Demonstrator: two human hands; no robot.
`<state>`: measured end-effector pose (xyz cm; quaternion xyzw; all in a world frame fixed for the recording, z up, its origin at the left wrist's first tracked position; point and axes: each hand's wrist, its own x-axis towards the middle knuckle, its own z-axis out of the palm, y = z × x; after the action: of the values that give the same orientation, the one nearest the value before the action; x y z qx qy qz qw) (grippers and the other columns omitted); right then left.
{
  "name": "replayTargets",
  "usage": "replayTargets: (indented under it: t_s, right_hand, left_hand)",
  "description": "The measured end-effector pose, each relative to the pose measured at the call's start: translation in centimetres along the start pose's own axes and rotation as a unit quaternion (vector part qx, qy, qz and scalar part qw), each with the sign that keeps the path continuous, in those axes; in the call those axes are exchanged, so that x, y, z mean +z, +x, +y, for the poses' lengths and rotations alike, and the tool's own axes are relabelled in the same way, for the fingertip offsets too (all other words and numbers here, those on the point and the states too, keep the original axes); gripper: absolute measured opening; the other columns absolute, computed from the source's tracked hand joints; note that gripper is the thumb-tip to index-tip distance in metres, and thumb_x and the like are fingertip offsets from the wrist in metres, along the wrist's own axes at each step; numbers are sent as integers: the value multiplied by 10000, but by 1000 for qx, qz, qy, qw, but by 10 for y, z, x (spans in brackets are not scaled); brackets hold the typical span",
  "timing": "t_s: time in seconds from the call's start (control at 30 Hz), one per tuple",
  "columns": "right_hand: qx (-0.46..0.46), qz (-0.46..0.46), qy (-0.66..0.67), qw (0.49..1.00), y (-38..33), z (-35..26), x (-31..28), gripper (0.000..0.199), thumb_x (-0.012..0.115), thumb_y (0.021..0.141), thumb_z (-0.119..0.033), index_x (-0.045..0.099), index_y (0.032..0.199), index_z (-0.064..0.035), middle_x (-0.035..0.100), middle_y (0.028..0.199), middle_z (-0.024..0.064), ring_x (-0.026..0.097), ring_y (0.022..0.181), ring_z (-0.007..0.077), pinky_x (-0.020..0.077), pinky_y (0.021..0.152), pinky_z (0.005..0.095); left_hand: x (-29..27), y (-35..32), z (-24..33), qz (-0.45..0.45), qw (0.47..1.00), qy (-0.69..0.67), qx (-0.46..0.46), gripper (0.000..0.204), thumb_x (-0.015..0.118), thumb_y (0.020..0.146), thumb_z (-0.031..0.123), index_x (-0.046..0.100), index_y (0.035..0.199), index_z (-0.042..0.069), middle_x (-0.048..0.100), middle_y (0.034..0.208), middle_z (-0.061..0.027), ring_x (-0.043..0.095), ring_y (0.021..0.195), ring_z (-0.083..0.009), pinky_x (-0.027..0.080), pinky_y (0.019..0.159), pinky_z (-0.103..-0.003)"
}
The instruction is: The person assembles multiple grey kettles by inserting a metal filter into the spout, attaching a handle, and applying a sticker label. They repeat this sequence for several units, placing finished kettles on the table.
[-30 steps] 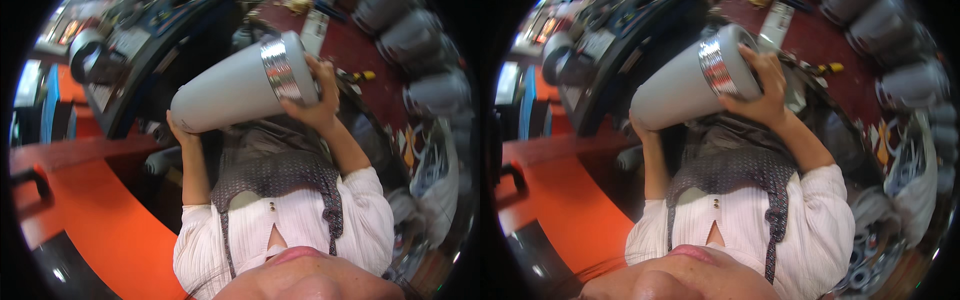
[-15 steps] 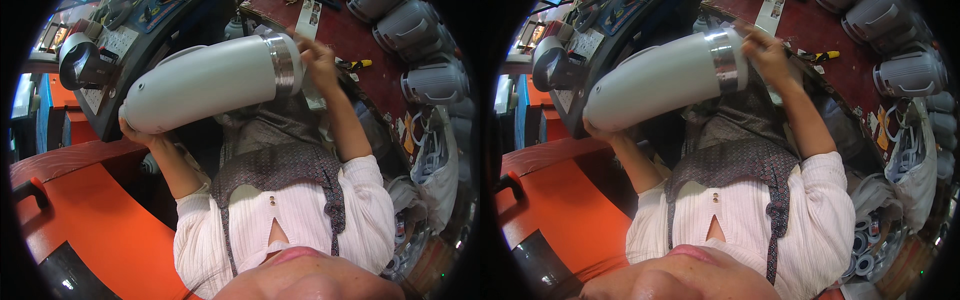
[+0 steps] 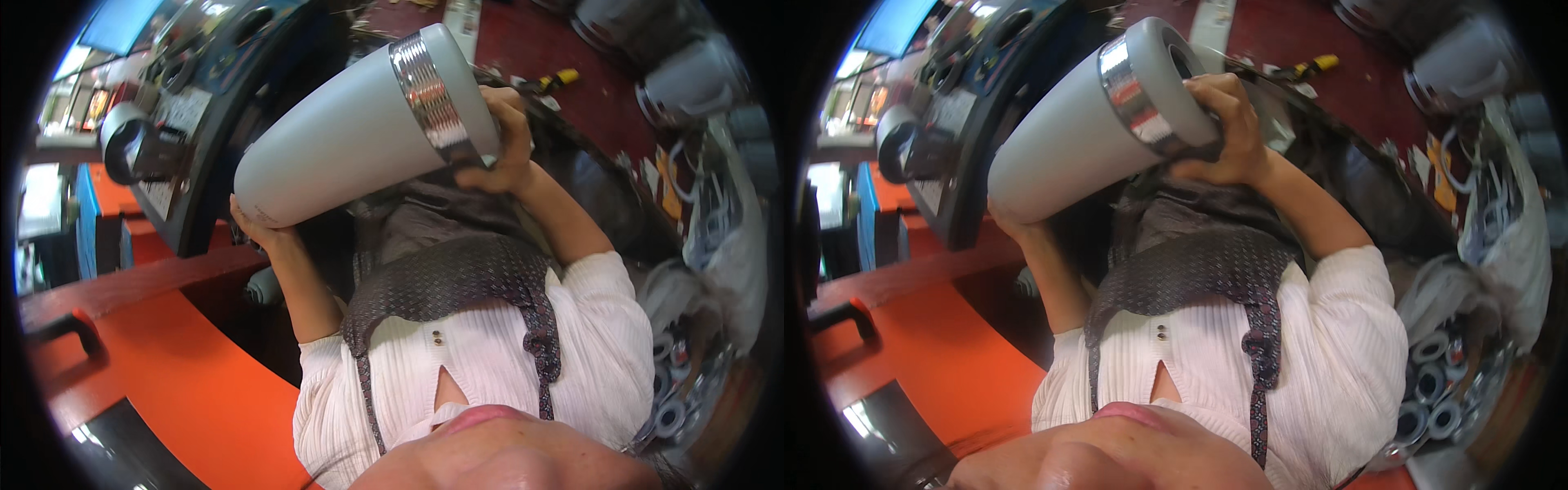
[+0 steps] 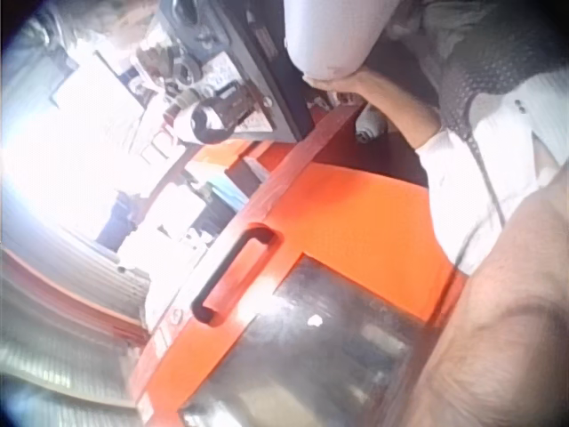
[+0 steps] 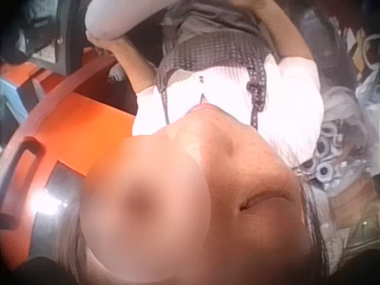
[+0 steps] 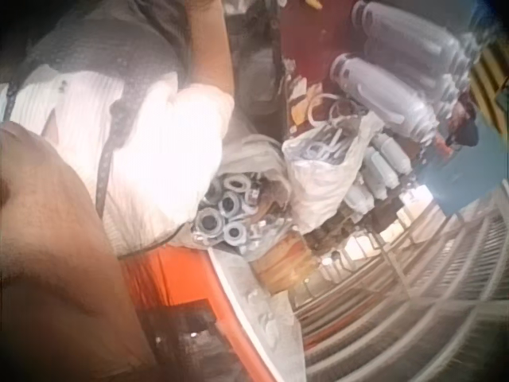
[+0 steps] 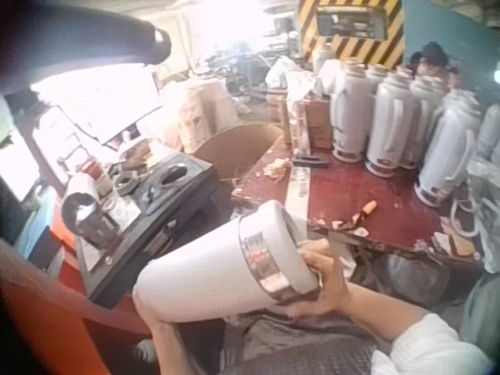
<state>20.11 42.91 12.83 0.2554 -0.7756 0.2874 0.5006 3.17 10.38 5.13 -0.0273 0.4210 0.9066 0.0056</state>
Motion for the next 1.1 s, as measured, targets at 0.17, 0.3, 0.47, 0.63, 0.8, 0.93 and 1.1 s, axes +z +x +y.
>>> replayTargets:
  t_s: [0.17,0.3,0.47,0.63,0.8,0.93,1.1]
  right_hand:
    - [349,177,-56,918,-46,21,-30,434,633,982,-375,509,1234,-44,596,999,81,610,910,153,504,800,340]
    - [670,-52,159,723,-92,34,-103,408,612,967,-385,658,1174,-36,690,1039,87,657,909,168,534,815,345]
    - [442,-242,-641,579,-138,-7,-320,366,692,867,-192,650,1225,-128,677,1224,136,647,1092,340,507,998,424]
    - [249,-392,-734,496,-214,-49,-463,267,696,861,-135,656,1125,-125,664,1257,104,597,1197,300,406,1113,446]
    - [252,151,-553,780,-195,-29,-435,143,675,906,-16,606,1021,-67,704,987,75,710,828,170,565,770,334]
    - [362,297,-217,856,-137,-31,-281,58,573,977,-110,539,1013,-80,565,721,14,507,554,71,401,476,229]
    - [795,153,254,529,-160,-90,-41,284,495,1055,-370,517,928,-116,468,599,-16,396,428,81,287,387,233]
  left_hand:
    - [63,-13,2,-57,989,28,132,378,494,944,357,636,1075,32,650,1135,-138,627,1102,-272,518,947,-433]
    - [93,-14,45,-303,831,264,384,538,352,995,377,620,1104,-76,629,1143,-191,634,1075,-310,514,963,-428]
    - [84,-7,99,-80,965,246,41,521,460,1042,381,584,1270,-71,607,1293,-165,607,1168,-280,532,950,-421]
    - [44,-10,98,-262,805,530,51,353,609,972,145,569,1271,-39,369,1550,-103,453,1322,-241,396,1078,-372]
    - [44,-23,63,-384,631,643,203,215,678,900,82,621,1085,-12,509,1357,-158,489,1286,-288,373,1063,-337]
    - [70,-35,44,-214,618,658,374,325,890,734,162,645,836,-26,573,1143,-128,565,1097,-267,434,949,-359]
    - [82,-43,40,-302,719,578,240,405,892,726,201,546,679,-5,599,1257,-149,610,1137,-287,478,971,-370]
